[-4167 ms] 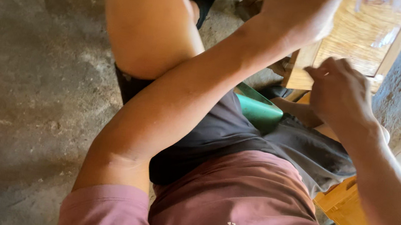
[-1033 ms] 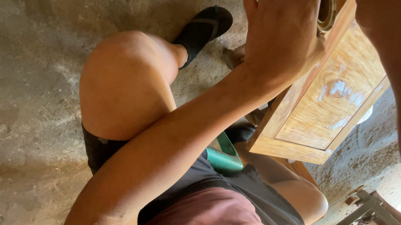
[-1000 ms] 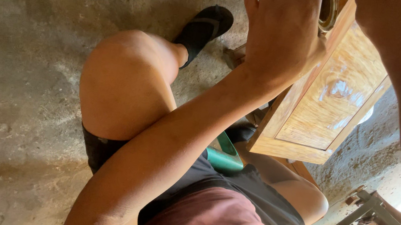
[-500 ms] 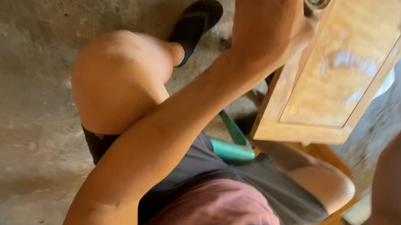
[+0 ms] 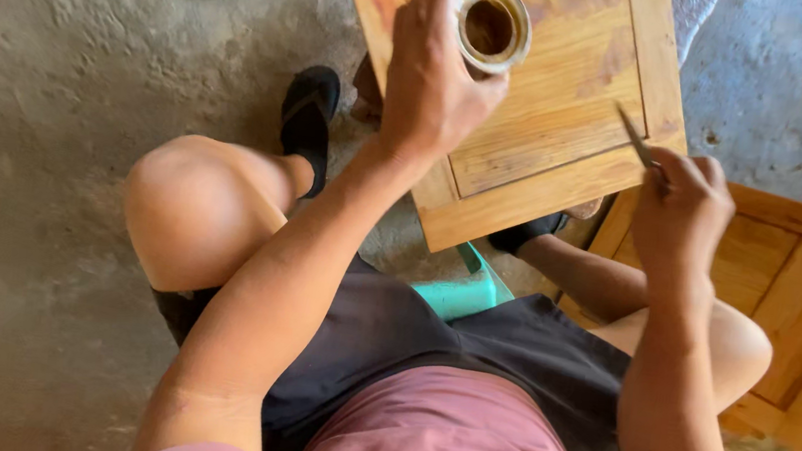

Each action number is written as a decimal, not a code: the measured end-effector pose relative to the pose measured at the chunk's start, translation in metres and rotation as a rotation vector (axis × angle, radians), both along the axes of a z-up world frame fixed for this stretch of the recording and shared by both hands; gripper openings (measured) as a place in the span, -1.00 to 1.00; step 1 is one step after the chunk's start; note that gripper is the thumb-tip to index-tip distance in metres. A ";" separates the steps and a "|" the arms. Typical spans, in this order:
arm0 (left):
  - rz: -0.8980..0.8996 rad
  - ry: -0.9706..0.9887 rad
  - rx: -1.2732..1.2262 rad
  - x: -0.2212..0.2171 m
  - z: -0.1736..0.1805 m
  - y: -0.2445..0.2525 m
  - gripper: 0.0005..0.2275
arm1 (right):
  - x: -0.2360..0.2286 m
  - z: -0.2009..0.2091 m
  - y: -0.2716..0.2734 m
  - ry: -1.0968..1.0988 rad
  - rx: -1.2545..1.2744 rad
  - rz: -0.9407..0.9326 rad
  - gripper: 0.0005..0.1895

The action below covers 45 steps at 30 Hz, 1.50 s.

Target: The person applies a dark wood stain to a rectangular wooden panel using a small brush. They repeatedly dip the brush into a metal can and spread the stain across the panel's surface and edges, occasionally lifting and rotating the panel to reach different areas.

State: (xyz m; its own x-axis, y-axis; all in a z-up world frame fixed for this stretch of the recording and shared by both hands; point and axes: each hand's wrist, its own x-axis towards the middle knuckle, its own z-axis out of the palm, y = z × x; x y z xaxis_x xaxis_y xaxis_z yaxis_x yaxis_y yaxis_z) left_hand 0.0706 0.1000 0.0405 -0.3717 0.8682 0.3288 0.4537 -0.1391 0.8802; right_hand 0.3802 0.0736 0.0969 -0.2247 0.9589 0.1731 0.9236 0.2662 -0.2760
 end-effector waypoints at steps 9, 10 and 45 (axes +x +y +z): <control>0.062 0.052 0.105 -0.030 0.026 0.034 -0.31 | -0.070 -0.076 0.057 0.069 0.048 0.044 -0.74; 0.066 0.059 0.126 -0.030 0.028 0.035 -0.30 | -0.077 -0.080 0.062 0.063 0.058 0.018 -0.72; -0.374 0.274 0.020 0.083 -0.008 0.040 -0.36 | 0.088 -0.061 0.133 -0.036 0.031 0.140 -0.71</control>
State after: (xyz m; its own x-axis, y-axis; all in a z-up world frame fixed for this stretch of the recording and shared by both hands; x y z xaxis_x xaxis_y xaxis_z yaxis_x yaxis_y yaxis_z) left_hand 0.1534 0.1401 0.0322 0.0684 0.9184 0.3896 0.5847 -0.3533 0.7302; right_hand 0.4682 0.2069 0.0360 -0.3625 0.9120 0.1918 0.8860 0.4011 -0.2328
